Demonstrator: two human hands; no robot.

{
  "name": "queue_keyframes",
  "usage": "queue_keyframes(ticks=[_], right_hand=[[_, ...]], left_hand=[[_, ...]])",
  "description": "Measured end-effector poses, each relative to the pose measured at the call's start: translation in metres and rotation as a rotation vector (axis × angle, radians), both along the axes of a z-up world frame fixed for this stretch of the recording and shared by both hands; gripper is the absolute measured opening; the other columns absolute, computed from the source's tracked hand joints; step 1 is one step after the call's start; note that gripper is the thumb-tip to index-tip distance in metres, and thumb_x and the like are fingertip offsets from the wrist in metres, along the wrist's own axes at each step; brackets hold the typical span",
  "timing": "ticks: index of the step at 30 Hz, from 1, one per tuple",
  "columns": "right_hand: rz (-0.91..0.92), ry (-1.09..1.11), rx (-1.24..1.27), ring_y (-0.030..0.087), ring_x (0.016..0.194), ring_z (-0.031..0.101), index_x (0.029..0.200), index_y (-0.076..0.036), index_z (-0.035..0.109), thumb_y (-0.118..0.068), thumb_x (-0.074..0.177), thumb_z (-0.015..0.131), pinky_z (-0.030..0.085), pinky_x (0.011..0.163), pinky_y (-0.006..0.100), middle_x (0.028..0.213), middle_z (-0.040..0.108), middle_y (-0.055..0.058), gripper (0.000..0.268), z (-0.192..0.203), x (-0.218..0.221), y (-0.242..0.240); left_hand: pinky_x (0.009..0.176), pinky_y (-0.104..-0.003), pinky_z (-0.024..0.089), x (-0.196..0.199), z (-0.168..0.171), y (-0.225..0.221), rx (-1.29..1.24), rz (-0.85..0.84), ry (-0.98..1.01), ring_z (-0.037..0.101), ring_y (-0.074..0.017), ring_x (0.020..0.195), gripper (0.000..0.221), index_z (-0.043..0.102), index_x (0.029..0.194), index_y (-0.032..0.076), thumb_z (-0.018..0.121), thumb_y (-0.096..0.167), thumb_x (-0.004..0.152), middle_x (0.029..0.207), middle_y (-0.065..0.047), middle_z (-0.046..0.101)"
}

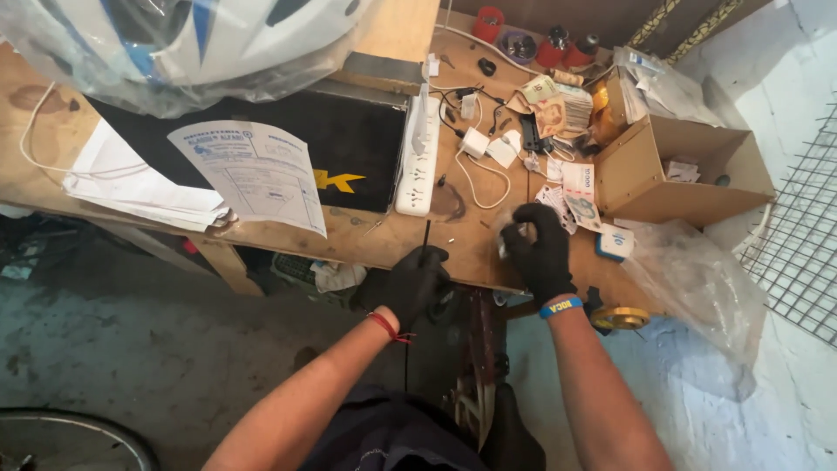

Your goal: Adjusting the front brake cable of a bicycle by tensioning the cable with pliers and tightening the anchor bolt with a wrench.

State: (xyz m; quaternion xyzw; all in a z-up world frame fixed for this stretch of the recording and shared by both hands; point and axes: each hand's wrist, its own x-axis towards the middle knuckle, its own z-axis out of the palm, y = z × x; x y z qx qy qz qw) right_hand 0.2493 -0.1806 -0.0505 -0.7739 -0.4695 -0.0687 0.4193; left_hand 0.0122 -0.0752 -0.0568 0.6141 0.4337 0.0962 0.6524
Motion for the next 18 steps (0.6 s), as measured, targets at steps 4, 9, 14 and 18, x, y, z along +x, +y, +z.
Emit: queue_keyframes(ticks=[4,9,14,18], right_hand=[[0.072,0.223,-0.312,0.034,0.127,0.064,0.125,-0.021,0.069,-0.024,0.091,0.075,0.052,0.107,0.048,0.131,0.072,0.01,0.035,0.009,-0.032,0.0],[0.114,0.102,-0.53,0.021,0.135,0.059,0.148,-0.031,0.058,-0.039,0.079,0.084,0.047,0.115,0.041,0.139,0.068,-0.001,0.074,-0.013,-0.027,0.004],[0.178,0.032,-0.492,0.03,0.128,0.063,0.14,-0.019,0.064,-0.049,0.078,0.086,0.05,0.11,0.045,0.13,0.071,0.009,0.073,0.002,-0.038,0.005],[0.191,0.194,-0.332,0.029,0.118,0.069,0.124,-0.016,0.077,-0.036,0.08,0.09,0.054,0.103,0.041,0.115,0.078,0.01,0.05,-0.007,-0.028,0.006]], left_hand=[[0.1,-0.044,0.057,-0.007,0.016,-0.001,0.06,-0.038,0.02,0.074,-0.0271,0.111,0.042,0.071,0.127,0.026,0.046,0.05,0.104,0.107,-0.006,0.078],[0.104,-0.041,0.055,-0.011,0.021,0.004,0.188,-0.15,0.043,0.07,-0.0282,0.12,0.043,0.065,0.132,0.021,0.047,0.047,0.102,0.113,-0.008,0.076],[0.097,-0.039,0.056,-0.002,-0.005,0.013,-0.006,-0.059,-0.015,0.074,-0.0258,0.106,0.04,0.072,0.115,0.024,0.048,0.052,0.101,0.098,-0.003,0.078],[0.092,-0.039,0.06,-0.003,-0.001,0.009,-0.054,-0.073,0.0,0.076,-0.0221,0.099,0.038,0.07,0.117,0.028,0.047,0.053,0.1,0.094,0.001,0.078]])
